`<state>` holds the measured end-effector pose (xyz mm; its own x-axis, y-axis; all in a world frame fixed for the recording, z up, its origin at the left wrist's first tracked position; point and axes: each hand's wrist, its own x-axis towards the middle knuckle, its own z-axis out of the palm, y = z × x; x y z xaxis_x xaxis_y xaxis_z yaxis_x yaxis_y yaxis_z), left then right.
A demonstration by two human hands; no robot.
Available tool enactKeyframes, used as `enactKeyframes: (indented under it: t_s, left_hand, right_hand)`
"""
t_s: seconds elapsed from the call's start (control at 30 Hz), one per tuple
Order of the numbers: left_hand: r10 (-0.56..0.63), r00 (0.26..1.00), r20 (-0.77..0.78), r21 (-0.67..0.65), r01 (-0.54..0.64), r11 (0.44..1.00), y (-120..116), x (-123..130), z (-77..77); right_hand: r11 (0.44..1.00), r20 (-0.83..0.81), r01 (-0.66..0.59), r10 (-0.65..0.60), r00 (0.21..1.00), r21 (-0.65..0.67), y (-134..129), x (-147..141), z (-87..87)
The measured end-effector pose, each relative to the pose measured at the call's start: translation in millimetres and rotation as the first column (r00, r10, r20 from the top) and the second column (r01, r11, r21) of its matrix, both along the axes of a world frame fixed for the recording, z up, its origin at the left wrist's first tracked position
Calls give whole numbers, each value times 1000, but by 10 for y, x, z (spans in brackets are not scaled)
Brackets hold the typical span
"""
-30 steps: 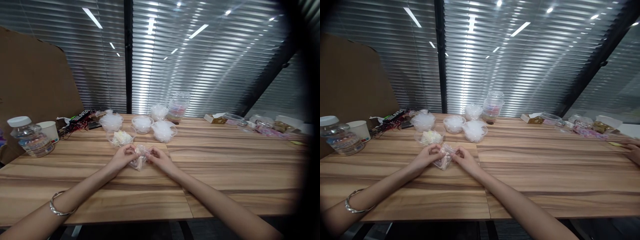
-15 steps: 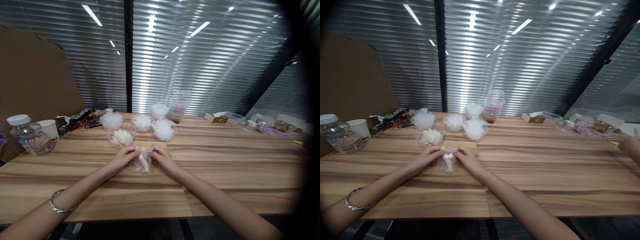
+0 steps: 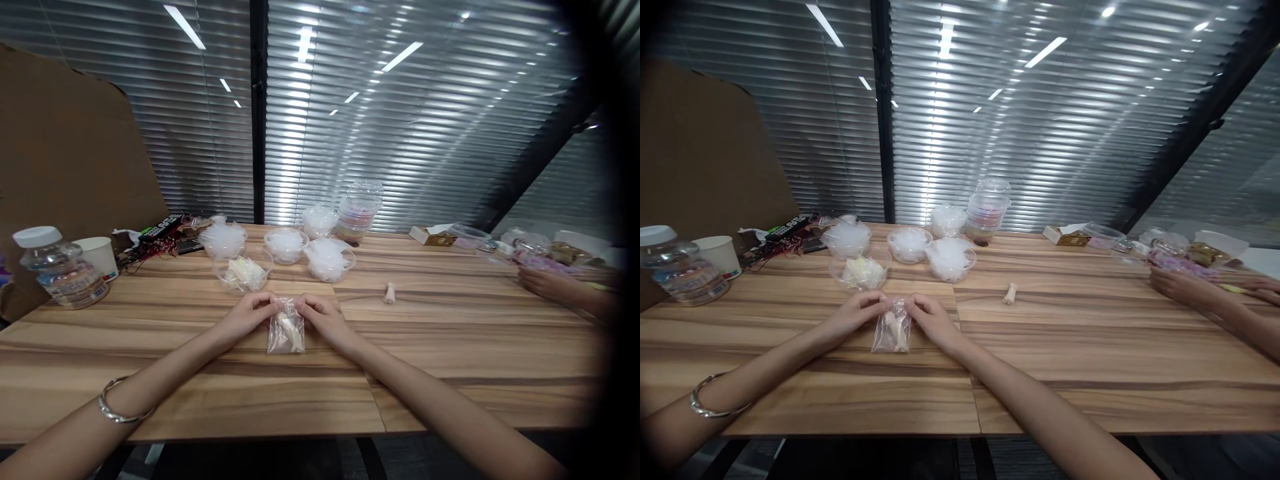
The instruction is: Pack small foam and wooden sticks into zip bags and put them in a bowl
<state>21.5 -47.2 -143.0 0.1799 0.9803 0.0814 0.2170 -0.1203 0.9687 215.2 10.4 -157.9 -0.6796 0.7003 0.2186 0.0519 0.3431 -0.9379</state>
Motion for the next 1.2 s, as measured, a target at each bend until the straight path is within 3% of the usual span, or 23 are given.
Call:
enactKeyframes:
  t_s: [0.2,0.43,0.77,0.97,1.2]
  left_hand:
    - [-63,997,-44,73,66,995,10,-14,-30]
    - [-74,991,-113,87,84,993,-17,10,-12]
    - [-124,972,-201,60,139,988,-64,9,23]
    - [-160,966,-202,52,173,983,-65,32,8]
    - [-66,979,-191,127,91,988,-42,-11,4]
  right_hand:
    - [998,-18,-62,62,998,6,-48,-4,-11]
    - [997,13,-32,31,999,66,-48,2,-59]
    - [984,79,-176,173,982,31,-46,22,-41]
    - [986,66,-165,162,985,41,-83,35,3]
    - [995,0,-97,97,995,-18,-99,-8,25]
